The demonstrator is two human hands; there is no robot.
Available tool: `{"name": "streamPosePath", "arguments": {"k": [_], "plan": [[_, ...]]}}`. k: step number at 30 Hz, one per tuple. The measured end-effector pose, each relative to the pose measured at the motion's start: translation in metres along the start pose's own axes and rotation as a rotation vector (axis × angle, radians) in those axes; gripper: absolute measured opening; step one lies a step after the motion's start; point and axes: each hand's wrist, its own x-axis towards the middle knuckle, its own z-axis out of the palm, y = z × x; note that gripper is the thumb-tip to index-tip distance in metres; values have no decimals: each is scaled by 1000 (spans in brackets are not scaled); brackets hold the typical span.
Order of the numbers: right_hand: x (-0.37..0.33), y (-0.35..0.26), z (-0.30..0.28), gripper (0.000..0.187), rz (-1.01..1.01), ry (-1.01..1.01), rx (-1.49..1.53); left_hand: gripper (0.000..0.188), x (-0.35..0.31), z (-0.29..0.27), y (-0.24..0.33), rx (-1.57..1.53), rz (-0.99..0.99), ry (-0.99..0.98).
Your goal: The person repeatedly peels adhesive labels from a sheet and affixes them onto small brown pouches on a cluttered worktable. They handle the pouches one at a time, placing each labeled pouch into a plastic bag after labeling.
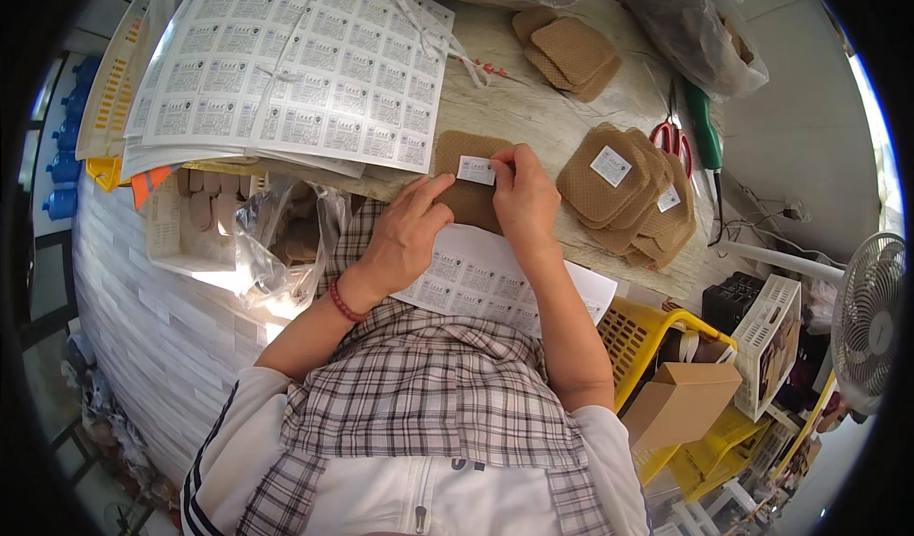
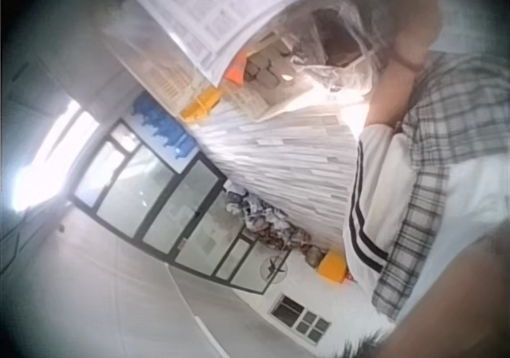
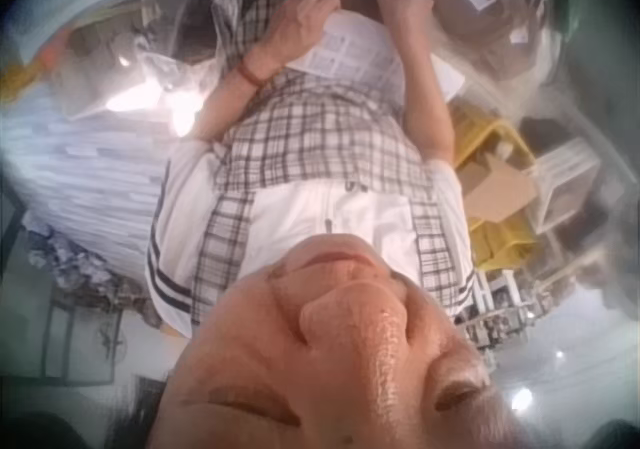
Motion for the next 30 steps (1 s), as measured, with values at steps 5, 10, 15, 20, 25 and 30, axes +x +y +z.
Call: {"name": "streamPosePath", "arguments": {"k": [5, 10, 15, 20, 25, 30], "plan": [[0, 0, 0, 5, -21, 10, 3, 12, 2, 0, -1, -1, 18, -11], [-2, 0, 3, 5, -79, 46, -18, 12, 1, 3, -2, 21, 14, -22], [-3, 3, 5, 5, -163, 77, -68, 12, 2, 2, -2, 35, 10, -26], [-5, 3, 9, 6, -276, 110, -214, 13, 4, 0, 3, 46, 0, -30], [-9, -2, 11, 9, -293, 126, -290, 16, 4, 1, 4, 57, -4, -29], [-12, -3, 13, 16, -280, 157, -267, 12, 2, 2, 4, 50, -4, -18]]}}
